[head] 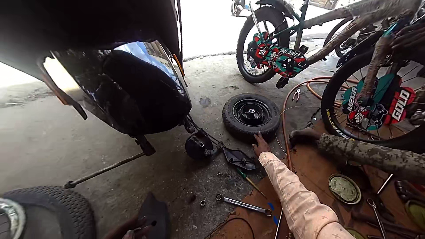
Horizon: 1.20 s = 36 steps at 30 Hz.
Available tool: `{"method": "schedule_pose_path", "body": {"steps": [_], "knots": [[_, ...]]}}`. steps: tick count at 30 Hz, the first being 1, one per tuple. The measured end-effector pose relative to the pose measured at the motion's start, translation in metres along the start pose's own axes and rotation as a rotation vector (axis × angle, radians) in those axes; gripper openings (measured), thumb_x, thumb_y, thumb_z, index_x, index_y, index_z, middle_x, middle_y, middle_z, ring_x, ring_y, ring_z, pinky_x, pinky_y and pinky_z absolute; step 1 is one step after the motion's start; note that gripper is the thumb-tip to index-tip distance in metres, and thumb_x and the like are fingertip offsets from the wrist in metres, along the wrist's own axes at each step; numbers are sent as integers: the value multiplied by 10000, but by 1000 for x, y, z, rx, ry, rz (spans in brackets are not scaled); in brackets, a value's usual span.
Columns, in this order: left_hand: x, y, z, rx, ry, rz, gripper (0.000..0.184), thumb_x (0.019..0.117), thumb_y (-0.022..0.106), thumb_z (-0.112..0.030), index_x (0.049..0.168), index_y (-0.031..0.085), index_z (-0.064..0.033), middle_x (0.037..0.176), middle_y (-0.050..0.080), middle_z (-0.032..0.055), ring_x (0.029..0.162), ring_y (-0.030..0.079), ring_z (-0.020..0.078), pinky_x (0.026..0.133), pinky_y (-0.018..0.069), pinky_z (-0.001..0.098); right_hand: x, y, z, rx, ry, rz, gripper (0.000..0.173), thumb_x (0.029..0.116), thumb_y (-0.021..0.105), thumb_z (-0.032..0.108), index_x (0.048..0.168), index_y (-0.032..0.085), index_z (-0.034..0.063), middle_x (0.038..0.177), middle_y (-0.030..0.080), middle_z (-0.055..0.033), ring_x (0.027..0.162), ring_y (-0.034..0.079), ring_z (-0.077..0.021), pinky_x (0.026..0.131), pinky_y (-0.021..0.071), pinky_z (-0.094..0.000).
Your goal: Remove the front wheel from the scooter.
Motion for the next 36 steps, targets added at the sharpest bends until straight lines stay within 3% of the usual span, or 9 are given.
{"method": "schedule_pose_path", "body": {"steps": [2, 4, 6, 11, 15, 22, 30, 33, 36], "knots": [[-2, -7, 0, 8, -18, -33, 254, 1069, 412, -92, 1257, 549, 10, 1134, 706, -17, 969, 710, 94, 876, 600, 305, -20, 19, 10, 41, -10, 24, 722, 940, 694, 486, 1531, 486, 128, 1687, 262, -118, 1454, 429, -367, 1127, 413, -606], [-3, -12, 0, 21, -39, -56, 256, 1061, 410, -86, 1254, 555, -1, 1129, 713, -31, 957, 712, 79, 860, 602, 291, -57, 52, 29, -47, -22, 172, 993, 818, 730, 681, 1600, 371, 184, 1666, 298, -150, 1513, 319, -373, 1150, 339, -658], [-3, -11, -2, 38, -57, -65, 243, 1057, 415, -73, 1245, 559, -17, 1136, 715, -34, 961, 714, 79, 859, 606, 284, -85, 79, 39, -138, -6, 262, 1052, 756, 812, 646, 1616, 336, 270, 1675, 275, -132, 1515, 304, -372, 1133, 315, -689], [-9, -7, -6, 4, -51, -83, 270, 1053, 418, -50, 1272, 569, -1, 1148, 717, 20, 971, 720, 130, 863, 611, 297, -116, 78, 53, -131, -46, 149, 816, 790, 830, 439, 1511, 517, 217, 1555, 429, -214, 1403, 451, -403, 1054, 449, -622], [-6, -12, -7, -7, -31, -165, 271, 1049, 415, -65, 1249, 582, 9, 1110, 728, 33, 935, 724, 131, 835, 610, 277, -142, 76, 84, -92, -30, 288, 810, 838, 757, 586, 1505, 521, 192, 1525, 481, -171, 1341, 536, -342, 1080, 470, -525], [-10, -16, -6, -75, -18, -227, 290, 1054, 436, -124, 1268, 590, -5, 1069, 737, 70, 897, 730, 162, 795, 613, 277, -165, 92, 127, -119, -164, 379, 812, 845, 779, 525, 1533, 483, 211, 1601, 417, -110, 1315, 572, -315, 1038, 506, -528], [-24, -33, -8, -215, 26, -328, 270, 1041, 458, -131, 1249, 609, -48, 1016, 743, 64, 829, 733, 144, 749, 617, 255, -179, 79, 158, -55, -309, 324, 870, 765, 876, 415, 1512, 492, 192, 1389, 635, -98, 1135, 681, -335, 944, 545, -583], [-23, -32, -8, -230, 25, -316, 271, 1040, 471, -144, 1250, 612, -48, 1012, 741, 75, 833, 733, 154, 753, 618, 260, -175, 87, 156, -53, -365, 253, 878, 791, 867, 384, 1543, 464, 172, 1525, 520, -121, 1292, 600, -321, 1040, 509, -540], [-21, -28, -7, -237, 20, -280, 277, 1043, 474, -155, 1263, 605, -49, 1031, 740, 83, 844, 734, 153, 765, 616, 256, -166, 95, 150, -117, -417, 202, 1024, 802, 858, 287, 1638, 277, 181, 1668, 317, -99, 1530, 307, -317, 1199, 316, -561]]}}
Point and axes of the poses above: each hand's wrist, its own x-axis towards the middle knuckle, its own y-axis out of the palm, z = x × y, the point moved 9 cm from there along x, towards the middle knuckle
